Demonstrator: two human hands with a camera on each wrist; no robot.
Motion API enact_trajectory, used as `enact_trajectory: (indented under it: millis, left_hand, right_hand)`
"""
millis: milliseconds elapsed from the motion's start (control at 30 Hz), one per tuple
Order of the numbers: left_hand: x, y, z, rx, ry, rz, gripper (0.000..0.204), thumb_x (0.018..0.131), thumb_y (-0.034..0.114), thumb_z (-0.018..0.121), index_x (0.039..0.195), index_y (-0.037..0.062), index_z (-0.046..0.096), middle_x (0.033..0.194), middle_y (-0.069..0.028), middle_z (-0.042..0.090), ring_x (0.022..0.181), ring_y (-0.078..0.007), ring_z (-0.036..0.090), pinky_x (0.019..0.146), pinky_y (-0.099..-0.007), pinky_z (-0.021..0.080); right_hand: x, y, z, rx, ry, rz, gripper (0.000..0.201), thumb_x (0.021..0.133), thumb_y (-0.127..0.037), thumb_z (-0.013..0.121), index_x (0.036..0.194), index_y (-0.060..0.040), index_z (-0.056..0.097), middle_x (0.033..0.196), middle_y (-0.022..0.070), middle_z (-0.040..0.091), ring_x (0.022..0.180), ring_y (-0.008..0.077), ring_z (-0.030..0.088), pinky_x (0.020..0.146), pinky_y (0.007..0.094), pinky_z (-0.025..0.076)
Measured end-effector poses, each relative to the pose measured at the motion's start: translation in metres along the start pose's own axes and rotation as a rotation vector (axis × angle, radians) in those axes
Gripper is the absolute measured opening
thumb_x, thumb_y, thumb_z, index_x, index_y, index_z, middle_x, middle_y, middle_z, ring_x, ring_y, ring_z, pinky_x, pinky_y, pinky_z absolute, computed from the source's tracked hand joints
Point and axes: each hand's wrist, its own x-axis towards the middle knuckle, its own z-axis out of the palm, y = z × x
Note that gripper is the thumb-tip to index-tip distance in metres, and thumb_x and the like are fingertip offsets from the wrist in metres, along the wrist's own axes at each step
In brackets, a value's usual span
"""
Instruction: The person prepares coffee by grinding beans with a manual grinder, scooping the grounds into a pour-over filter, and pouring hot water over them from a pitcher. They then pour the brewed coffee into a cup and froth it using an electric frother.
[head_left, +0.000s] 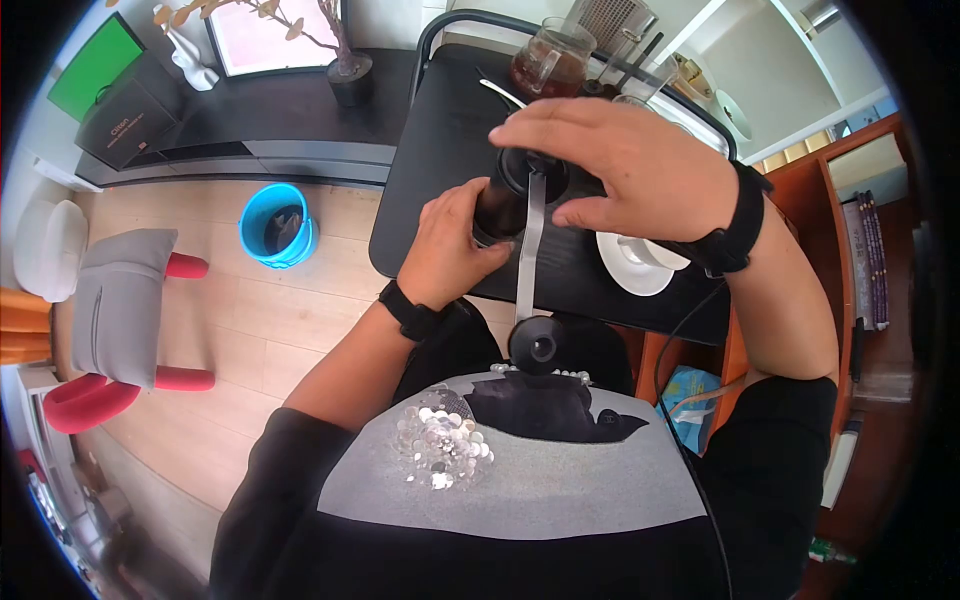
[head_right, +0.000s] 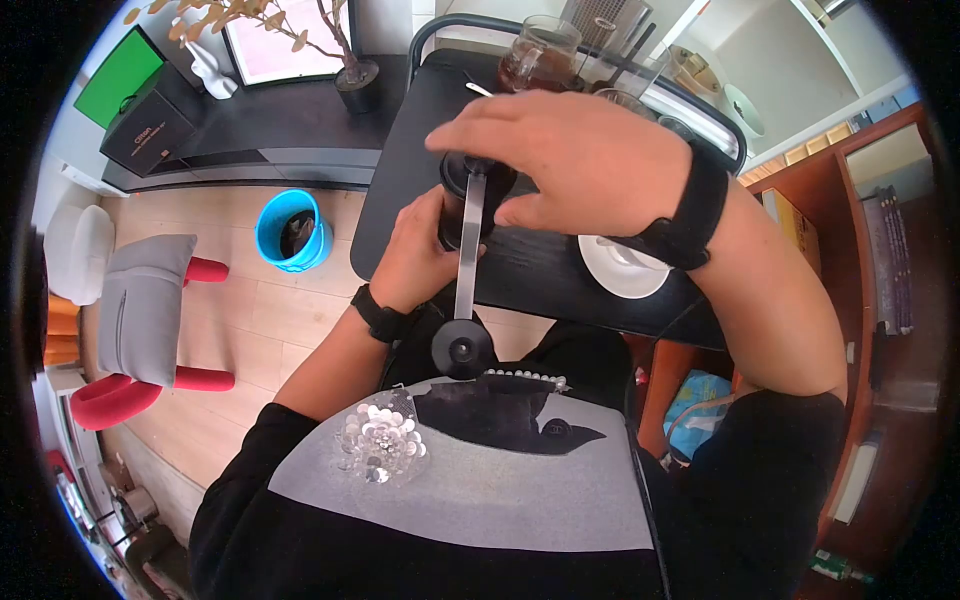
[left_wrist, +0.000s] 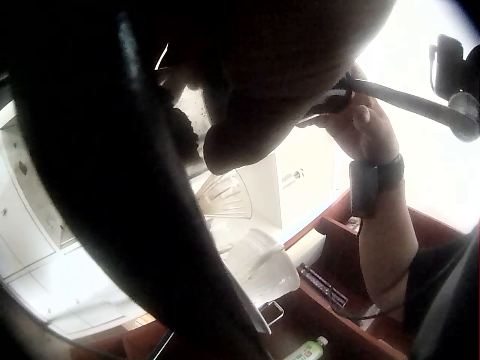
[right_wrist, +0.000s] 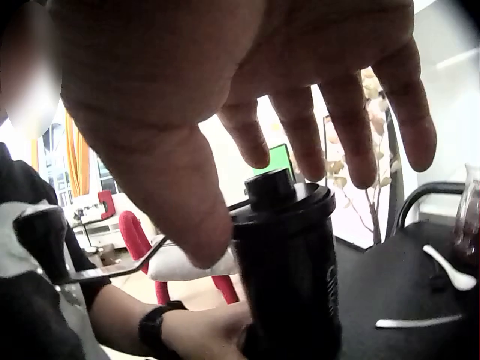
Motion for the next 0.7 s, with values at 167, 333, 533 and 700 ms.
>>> enact_trajectory:
  millis: [167,333,533,700]
  left_hand:
    - [0.002,0.004,0.002,0.000,0.141,0.087,0.044,0.058,0.003,0.071,0.096,0.0000,0.049,0.081,-0.0141,0.056,0.078,-0.0329,0.057,0.070,-0.0374,0.045]
    - [0.000,0.015,-0.005,-0.047,-0.009,-0.069,0.059,0.069,0.013,0.069,0.120,-0.0006,0.043,0.106,-0.0164,0.057,0.101,-0.0254,0.056,0.089,-0.0329,0.042]
    - [0.002,0.003,0.004,0.000,0.120,0.042,0.061,0.058,0.014,0.071,0.113,0.0018,0.047,0.101,-0.0170,0.056,0.097,-0.0344,0.053,0.086,-0.0410,0.039]
    - [0.001,-0.003,0.007,0.014,0.146,0.103,0.055,0.059,0.016,0.070,0.109,0.0028,0.050,0.096,-0.0159,0.060,0.095,-0.0310,0.056,0.083,-0.0389,0.041]
  right_hand:
    - [0.005,-0.008,0.000,-0.040,-0.141,0.123,0.030,0.071,-0.020,0.066,0.095,-0.0051,0.055,0.097,0.0102,0.056,0.084,0.0292,0.058,0.072,0.0371,0.047]
    - [0.012,-0.013,0.004,-0.218,-0.275,0.326,0.035,0.072,-0.032,0.065,0.093,-0.0051,0.056,0.093,0.0120,0.056,0.080,0.0301,0.058,0.069,0.0377,0.048]
    - [0.004,-0.002,0.020,-0.128,0.037,0.080,0.039,0.072,-0.037,0.065,0.095,-0.0081,0.053,0.086,0.0119,0.054,0.077,0.0306,0.058,0.067,0.0377,0.048]
    - [0.006,-0.002,0.038,-0.105,-0.014,0.108,0.035,0.072,-0.030,0.064,0.097,-0.0092,0.051,0.082,0.0123,0.053,0.074,0.0316,0.057,0.063,0.0387,0.047]
